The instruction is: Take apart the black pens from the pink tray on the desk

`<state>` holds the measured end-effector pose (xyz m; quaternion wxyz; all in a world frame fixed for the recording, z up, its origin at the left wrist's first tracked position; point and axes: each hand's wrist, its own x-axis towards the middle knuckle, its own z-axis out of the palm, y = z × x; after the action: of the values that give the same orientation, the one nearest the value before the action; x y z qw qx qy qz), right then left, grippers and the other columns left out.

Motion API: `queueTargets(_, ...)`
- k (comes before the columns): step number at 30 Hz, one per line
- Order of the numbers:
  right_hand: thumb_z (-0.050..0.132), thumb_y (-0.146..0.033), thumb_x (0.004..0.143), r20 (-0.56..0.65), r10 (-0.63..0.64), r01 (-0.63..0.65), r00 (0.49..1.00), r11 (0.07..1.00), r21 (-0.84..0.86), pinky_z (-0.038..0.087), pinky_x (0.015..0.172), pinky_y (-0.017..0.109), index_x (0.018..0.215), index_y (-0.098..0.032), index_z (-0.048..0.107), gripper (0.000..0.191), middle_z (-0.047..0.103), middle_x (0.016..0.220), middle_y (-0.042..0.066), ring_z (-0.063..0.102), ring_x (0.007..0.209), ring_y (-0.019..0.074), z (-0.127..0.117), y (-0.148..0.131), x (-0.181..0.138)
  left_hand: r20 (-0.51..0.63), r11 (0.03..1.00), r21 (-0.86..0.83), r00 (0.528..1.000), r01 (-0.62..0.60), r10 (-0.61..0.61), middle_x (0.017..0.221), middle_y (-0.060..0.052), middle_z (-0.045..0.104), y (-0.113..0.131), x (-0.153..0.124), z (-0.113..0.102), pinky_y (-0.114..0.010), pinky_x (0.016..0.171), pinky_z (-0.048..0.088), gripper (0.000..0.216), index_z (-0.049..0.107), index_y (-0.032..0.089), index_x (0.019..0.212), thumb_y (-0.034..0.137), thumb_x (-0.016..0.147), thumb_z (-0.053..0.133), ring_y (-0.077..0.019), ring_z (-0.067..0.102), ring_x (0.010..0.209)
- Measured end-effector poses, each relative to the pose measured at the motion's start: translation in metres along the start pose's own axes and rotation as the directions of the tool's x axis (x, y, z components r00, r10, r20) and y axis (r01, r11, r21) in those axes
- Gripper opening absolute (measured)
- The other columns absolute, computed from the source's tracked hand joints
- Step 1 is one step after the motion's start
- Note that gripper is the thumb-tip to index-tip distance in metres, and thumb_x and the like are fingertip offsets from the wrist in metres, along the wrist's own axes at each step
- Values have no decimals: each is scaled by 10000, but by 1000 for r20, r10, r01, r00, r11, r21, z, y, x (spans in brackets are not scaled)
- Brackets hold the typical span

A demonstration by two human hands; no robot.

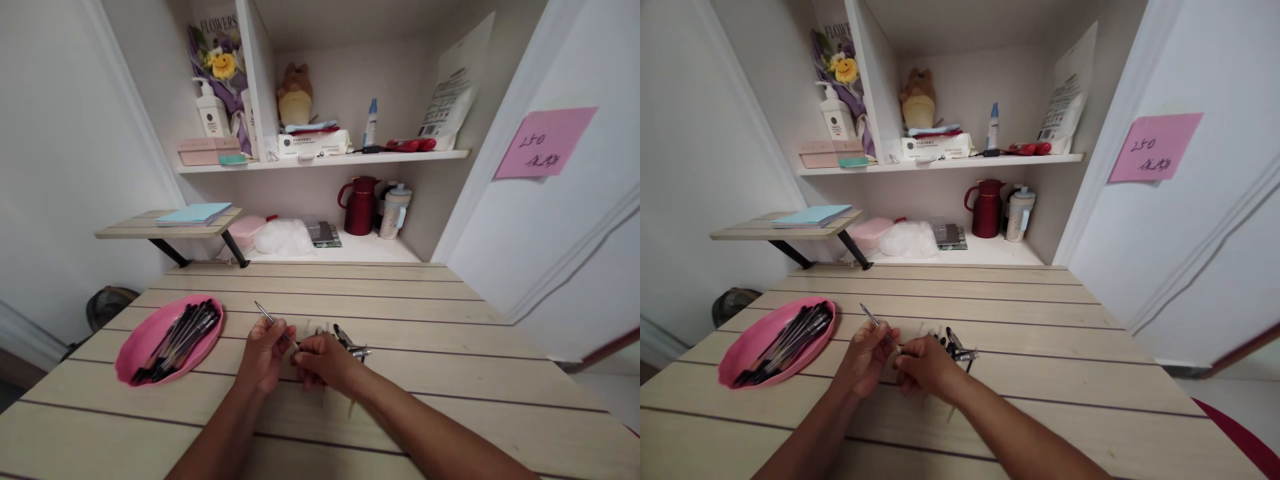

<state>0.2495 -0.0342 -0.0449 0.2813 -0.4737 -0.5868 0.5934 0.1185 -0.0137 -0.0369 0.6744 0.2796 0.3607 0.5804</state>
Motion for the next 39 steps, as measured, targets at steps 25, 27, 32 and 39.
queueTargets(25, 367, -379, 784, 31, 7, -6, 999, 999, -45, 342, 411, 192, 744, -161, 547, 286, 616, 662, 23, 552, 479, 103, -3, 1, 1, -6, 1000, -4, 1000, 4, -4, 593, 2, 601, -5, 3, -1, -171, 472, 464, 207, 491, 137, 627, 171, 598, 693, -93, 579, 536)
queueTargets(27, 412, -327, 766, -25, 4, -8, 1000, 987, -161, 350, 427, 189, 714, -154, 556, 230, 614, 623, 18, 554, 485, 102, -3, 1, 2, -16, 1000, -4, 1000, -10, 10, 588, 7, 596, -6, 2, 1, -173, 491, 467, 208, 494, 136, 640, 164, 593, 695, -94, 583, 547)
queueTargets(32, 493, -256, 735, -248, -271, -7, 930, 661, -751, 380, 613, 253, 694, -155, 589, 145, 653, 772, 86, 589, 751, 186, -4, -7, -6, -109, 996, -19, 991, -85, 83, 593, 19, 592, -12, 0, 5, -199, 560, 489, 242, 476, 147, 627, 138, 561, 709, -113, 610, 599)
queueTargets(39, 404, -352, 756, -20, 23, -23, 1000, 1000, -14, 313, 382, 183, 628, -164, 492, 244, 563, 548, -12, 521, 416, 86, -1, -3, -1, -74, 998, -22, 996, -52, 50, 585, 19, 581, -7, 3, 0, -180, 540, 479, 208, 494, 145, 630, 144, 584, 697, -97, 596, 581)
